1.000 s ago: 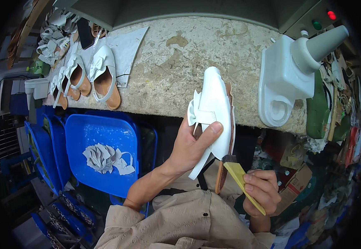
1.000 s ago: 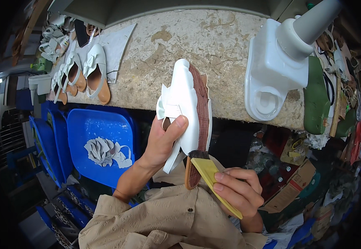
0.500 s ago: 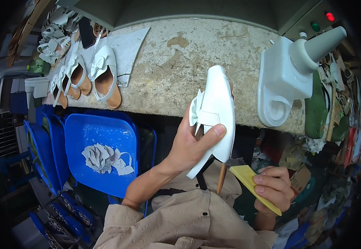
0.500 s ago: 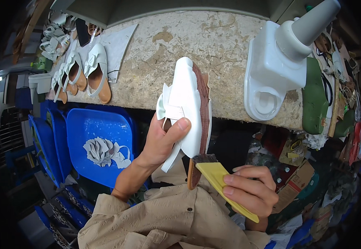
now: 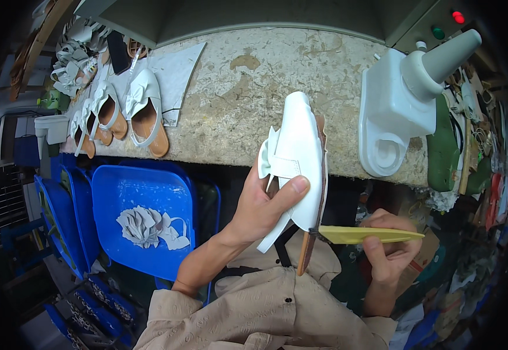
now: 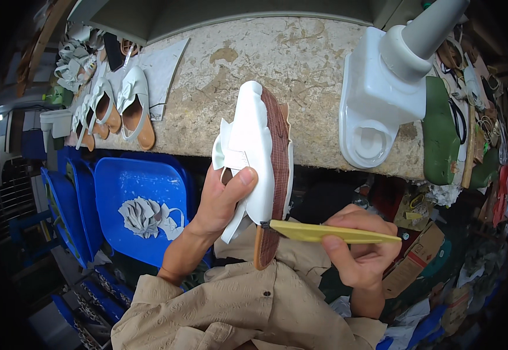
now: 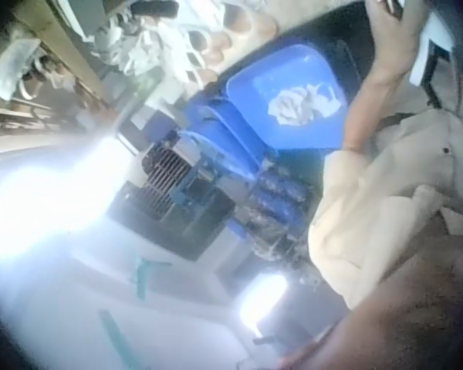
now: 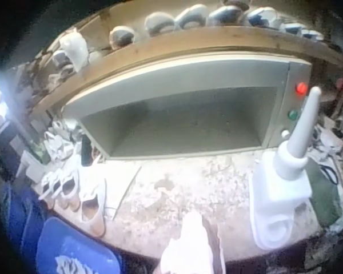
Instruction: The person paints the white upper part of a slipper using a small brush. They pick up a slipper from a shelf, apply paint to the upper and inner surfaces, and then place it back on the shelf. The process is repeated with another slipper.
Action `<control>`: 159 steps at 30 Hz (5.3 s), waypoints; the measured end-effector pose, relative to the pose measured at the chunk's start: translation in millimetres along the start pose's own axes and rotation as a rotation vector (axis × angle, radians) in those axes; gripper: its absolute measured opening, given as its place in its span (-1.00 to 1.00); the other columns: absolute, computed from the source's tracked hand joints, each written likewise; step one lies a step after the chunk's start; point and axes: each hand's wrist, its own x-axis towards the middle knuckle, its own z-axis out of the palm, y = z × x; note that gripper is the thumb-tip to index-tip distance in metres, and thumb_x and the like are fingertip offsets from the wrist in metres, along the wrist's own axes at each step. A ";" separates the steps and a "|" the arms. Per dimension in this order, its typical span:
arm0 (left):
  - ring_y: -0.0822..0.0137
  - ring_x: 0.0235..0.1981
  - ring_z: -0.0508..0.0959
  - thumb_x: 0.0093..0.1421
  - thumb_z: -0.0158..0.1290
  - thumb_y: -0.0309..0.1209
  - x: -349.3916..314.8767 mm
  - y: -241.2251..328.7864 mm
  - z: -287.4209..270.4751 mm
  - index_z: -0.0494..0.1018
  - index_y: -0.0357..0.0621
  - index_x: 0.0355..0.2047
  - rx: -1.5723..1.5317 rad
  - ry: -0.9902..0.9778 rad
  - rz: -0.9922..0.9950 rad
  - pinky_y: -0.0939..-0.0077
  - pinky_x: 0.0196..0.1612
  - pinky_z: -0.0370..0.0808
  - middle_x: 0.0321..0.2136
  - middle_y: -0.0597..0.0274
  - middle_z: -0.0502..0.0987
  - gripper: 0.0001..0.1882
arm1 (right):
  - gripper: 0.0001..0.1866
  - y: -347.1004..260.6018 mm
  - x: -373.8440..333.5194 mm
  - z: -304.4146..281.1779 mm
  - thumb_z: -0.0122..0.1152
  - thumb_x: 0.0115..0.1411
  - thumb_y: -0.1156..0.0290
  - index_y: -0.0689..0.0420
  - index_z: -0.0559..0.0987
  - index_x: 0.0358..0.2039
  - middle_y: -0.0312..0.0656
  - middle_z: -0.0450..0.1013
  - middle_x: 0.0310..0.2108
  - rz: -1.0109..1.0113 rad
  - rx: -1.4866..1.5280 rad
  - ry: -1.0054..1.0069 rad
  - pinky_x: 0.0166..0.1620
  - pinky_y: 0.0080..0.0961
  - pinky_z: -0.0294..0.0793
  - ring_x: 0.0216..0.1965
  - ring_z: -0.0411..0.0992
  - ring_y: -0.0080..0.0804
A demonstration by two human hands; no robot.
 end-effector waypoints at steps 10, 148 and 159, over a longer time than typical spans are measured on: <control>0.42 0.03 0.43 0.21 0.17 -0.45 8.4 -3.4 -2.5 0.04 -0.26 0.30 0.086 0.060 0.119 0.47 0.04 0.43 0.02 0.13 0.37 -0.26 | -0.84 1.1 -1.3 9.9 0.29 -0.05 0.69 0.29 0.57 -0.39 -0.03 0.55 -0.50 -0.302 -0.221 -0.072 -0.45 -0.43 0.54 -0.53 0.50 -0.24; 0.41 -0.31 0.57 0.27 0.08 -0.18 62.1 13.4 10.0 0.27 -0.20 0.05 -0.234 0.112 0.051 0.41 -0.25 0.57 -0.27 0.21 0.49 -0.52 | -0.75 -16.8 75.3 -8.0 0.27 0.06 0.64 0.39 0.52 -0.22 -0.13 0.52 -0.38 0.096 0.051 -0.237 -0.37 -0.67 0.45 -0.46 0.46 -0.58; 0.41 -0.22 0.56 0.29 0.02 -0.18 47.0 16.0 7.4 0.21 -0.28 0.13 -0.154 -0.050 0.141 0.44 -0.15 0.57 -0.19 0.13 0.46 -0.45 | -0.73 -3.7 74.8 -13.9 0.33 0.06 0.58 0.36 0.55 -0.21 -0.17 0.52 -0.37 0.077 0.098 -0.176 -0.29 -0.66 0.44 -0.39 0.45 -0.58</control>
